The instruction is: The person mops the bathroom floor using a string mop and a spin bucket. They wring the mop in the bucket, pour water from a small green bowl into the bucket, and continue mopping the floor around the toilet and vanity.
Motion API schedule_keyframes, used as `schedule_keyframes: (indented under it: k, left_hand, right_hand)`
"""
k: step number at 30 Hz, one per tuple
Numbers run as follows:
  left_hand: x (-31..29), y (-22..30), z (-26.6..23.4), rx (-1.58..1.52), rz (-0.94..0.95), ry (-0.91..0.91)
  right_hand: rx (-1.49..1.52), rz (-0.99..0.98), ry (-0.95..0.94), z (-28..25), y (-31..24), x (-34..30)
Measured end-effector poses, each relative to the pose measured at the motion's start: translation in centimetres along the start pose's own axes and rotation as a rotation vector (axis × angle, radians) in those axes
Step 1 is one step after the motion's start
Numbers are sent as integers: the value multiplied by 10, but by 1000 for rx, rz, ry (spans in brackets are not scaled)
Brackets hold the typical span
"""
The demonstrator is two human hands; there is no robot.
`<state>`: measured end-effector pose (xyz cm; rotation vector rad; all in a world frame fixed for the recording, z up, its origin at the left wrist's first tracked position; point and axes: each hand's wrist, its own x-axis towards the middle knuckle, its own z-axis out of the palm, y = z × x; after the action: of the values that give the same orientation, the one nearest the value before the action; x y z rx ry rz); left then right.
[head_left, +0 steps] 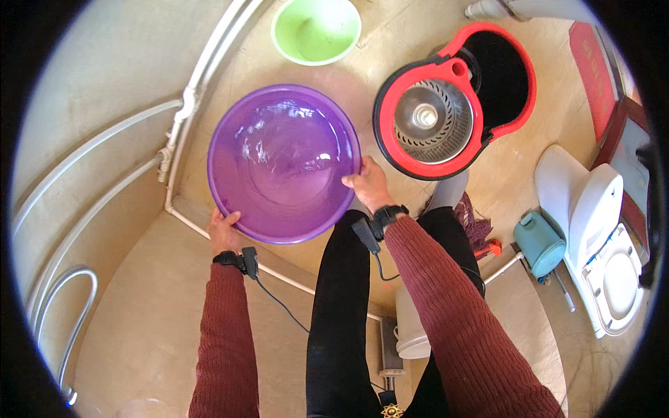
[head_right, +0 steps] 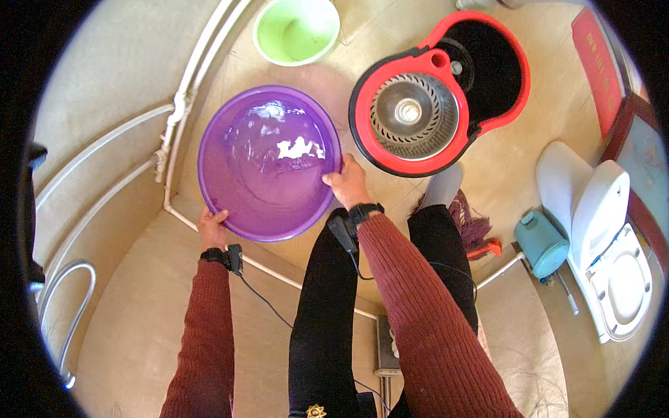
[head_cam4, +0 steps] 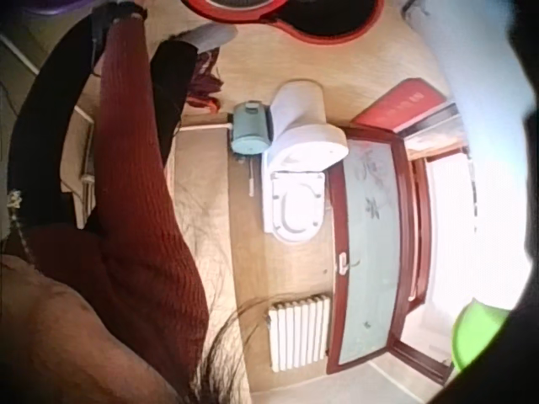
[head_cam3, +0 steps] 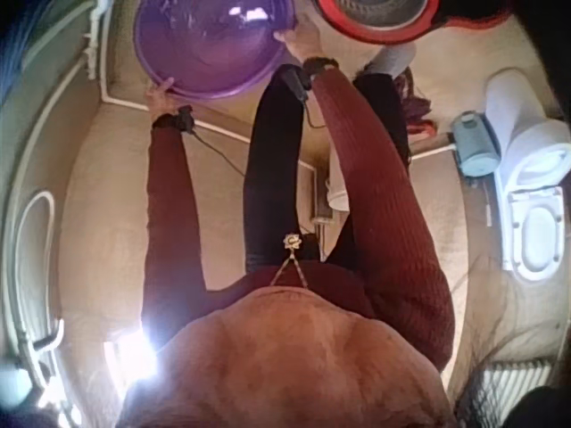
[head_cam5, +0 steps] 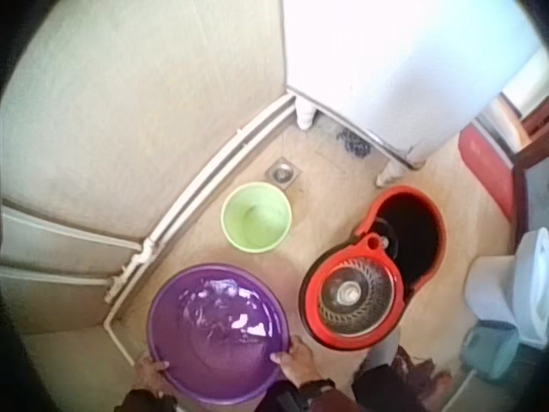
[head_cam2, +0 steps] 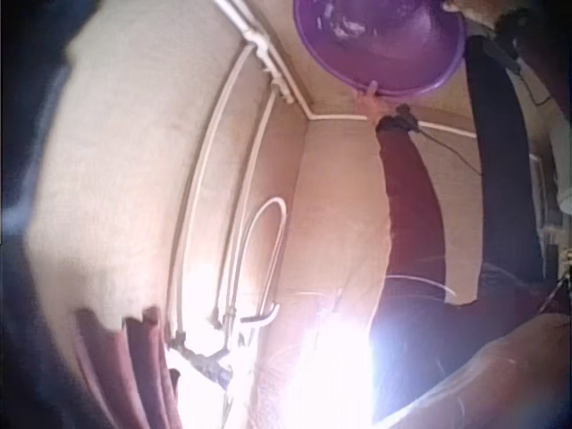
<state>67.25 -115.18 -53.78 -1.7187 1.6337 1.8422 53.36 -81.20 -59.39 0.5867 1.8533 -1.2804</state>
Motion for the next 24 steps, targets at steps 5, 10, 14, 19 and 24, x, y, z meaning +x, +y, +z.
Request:
schedule_keyframes:
  k: [5,10,14,19,24]
  left_hand:
    - [25,-27,-2,100,-76,56]
    - [23,-16,3,104,-167,-21]
    - [-4,20,7,232,-166,-148]
    - [-89,79,-2,402,-148,-215]
    - [-186,151,-2,622,-199,-324]
  right_hand:
    - [10,-57,-19,13,-3,25]
    - [-74,83,-291,-1,-8,16]
    - [-37,43,-520,-48,-10,-33]
    - [100,-95,-592,-171,-26,-118]
    - [215,-185,-215,-318,0,-235]
